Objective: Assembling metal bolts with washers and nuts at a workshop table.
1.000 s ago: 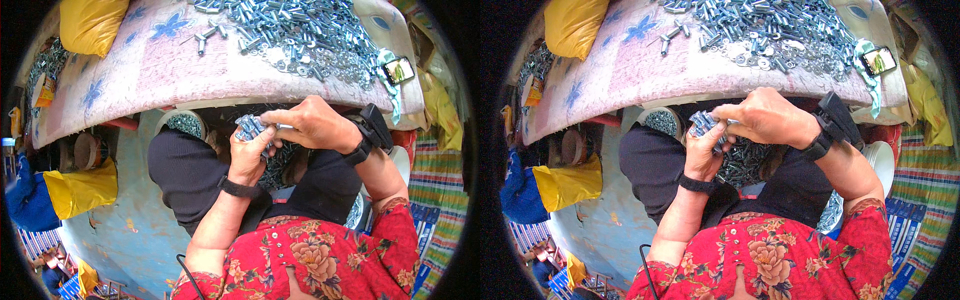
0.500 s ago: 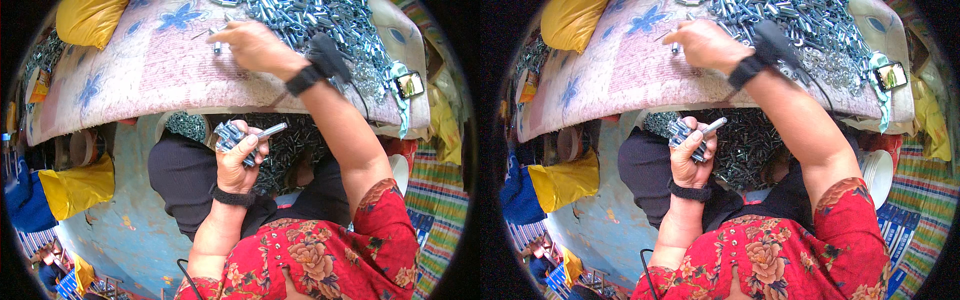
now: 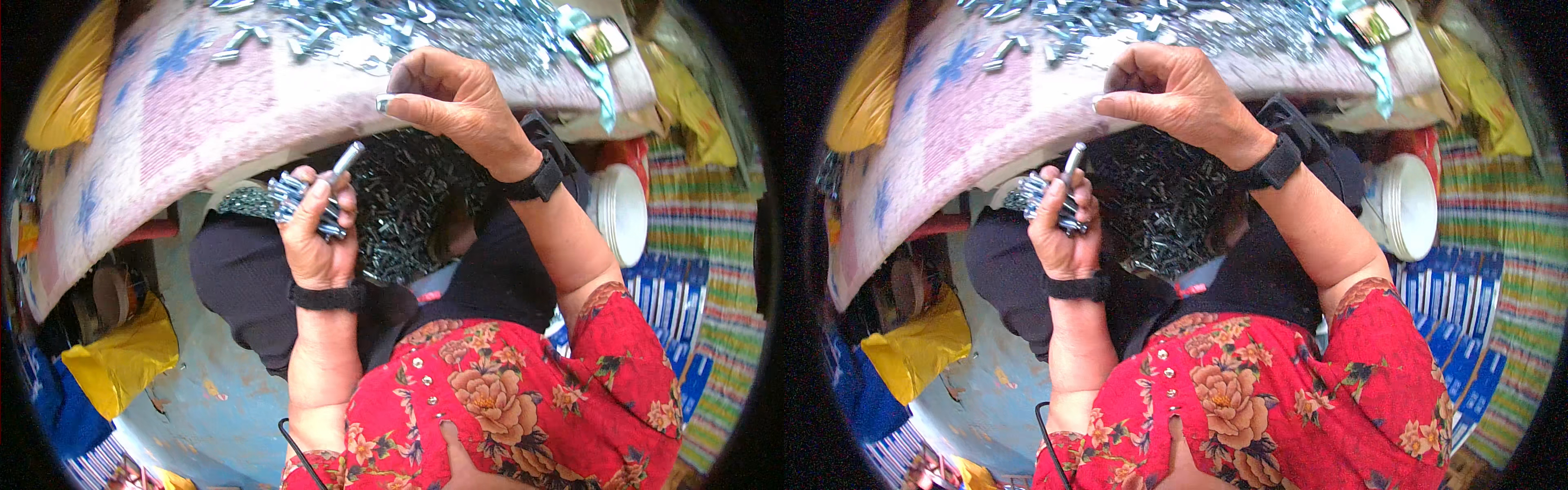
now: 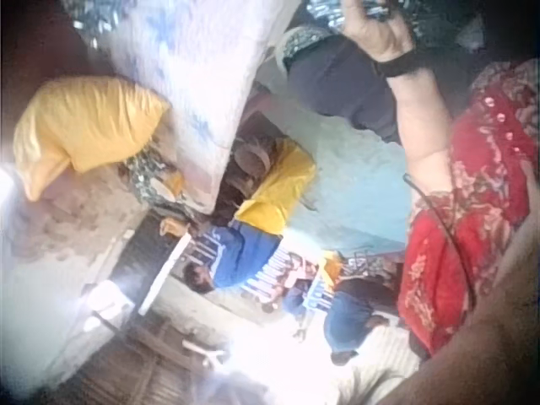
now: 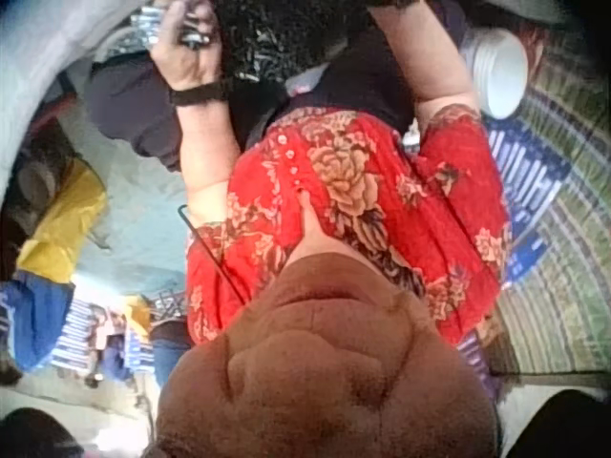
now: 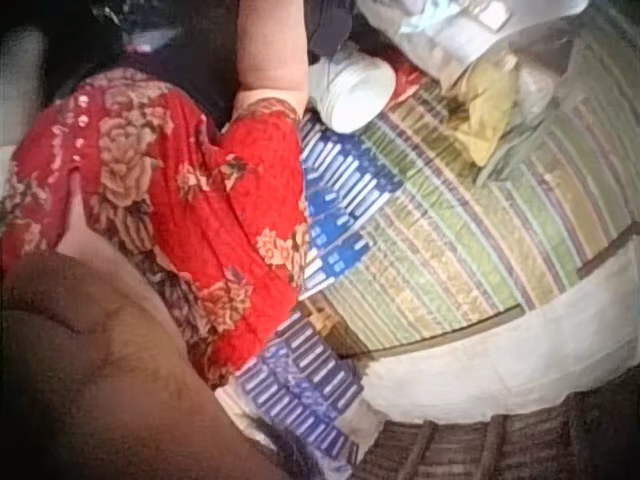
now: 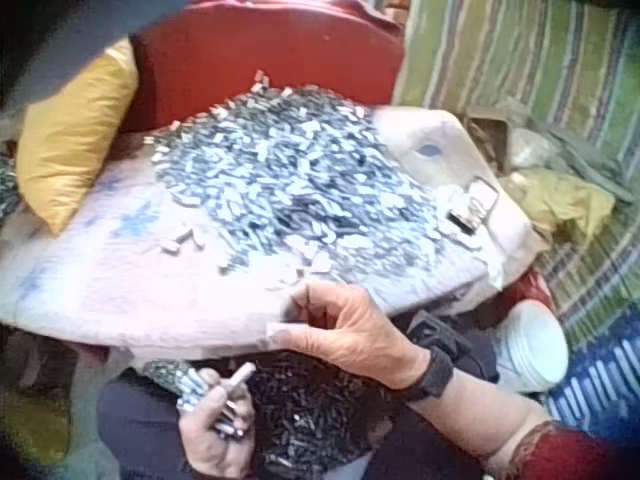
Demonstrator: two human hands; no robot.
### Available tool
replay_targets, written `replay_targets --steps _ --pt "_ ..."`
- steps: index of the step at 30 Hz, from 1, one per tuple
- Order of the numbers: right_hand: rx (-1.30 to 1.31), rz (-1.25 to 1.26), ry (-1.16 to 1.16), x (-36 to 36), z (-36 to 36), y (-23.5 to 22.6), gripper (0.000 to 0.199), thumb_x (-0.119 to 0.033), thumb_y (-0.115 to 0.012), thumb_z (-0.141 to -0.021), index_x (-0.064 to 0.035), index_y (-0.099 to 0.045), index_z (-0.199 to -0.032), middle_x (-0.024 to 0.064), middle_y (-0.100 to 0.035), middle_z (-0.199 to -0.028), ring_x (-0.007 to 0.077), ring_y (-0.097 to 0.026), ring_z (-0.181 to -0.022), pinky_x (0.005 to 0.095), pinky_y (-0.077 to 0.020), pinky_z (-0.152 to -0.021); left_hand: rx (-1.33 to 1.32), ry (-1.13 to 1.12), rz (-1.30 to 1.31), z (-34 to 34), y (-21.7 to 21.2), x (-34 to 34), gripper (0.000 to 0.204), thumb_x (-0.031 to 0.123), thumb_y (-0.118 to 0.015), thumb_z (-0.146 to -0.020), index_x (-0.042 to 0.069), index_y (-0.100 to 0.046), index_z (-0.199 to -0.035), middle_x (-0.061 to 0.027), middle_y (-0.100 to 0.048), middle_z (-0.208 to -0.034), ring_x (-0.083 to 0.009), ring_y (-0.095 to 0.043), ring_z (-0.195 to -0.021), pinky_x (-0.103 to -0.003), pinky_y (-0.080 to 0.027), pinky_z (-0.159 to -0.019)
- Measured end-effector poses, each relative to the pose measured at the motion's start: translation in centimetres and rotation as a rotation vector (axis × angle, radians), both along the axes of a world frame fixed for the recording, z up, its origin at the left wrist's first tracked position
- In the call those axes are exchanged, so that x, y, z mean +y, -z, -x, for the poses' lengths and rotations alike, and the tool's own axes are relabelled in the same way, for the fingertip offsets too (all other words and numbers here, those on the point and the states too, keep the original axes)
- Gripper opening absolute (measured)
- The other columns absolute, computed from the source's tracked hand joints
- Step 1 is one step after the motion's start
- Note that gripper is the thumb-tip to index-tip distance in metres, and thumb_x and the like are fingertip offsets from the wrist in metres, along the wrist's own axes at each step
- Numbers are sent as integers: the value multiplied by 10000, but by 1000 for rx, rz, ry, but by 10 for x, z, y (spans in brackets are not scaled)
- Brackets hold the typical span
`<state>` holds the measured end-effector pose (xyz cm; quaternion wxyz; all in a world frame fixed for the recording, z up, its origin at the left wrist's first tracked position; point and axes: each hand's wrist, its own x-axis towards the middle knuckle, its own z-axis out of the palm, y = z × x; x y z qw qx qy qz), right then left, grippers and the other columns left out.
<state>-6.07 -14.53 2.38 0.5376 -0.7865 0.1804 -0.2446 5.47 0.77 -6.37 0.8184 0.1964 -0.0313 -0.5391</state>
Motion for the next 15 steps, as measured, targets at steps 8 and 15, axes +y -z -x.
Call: replay_targets --steps 8,15 --pt "-143 257 43 8 68 14 215 -5 -605 -742 -32 -610 -955 10 -573 -878 75 -522 -818 209 -428 -706 -89 92 -126 40 -9 -22 203 13 -613 -731 67 -503 -893 -145 -593 -783 -182 -552 -595 -220 -415 -461" --pt "-118 112 114 15 82 12 368 28 -595 -754 -23 -497 -1105 42 -582 -907 93 -550 -860 217 -453 -775 -230 98 -151 54 -14 -28 196 22 -616 -739 66 -503 -894 -126 -601 -774 -178 -570 -598 -224 -423 -460"
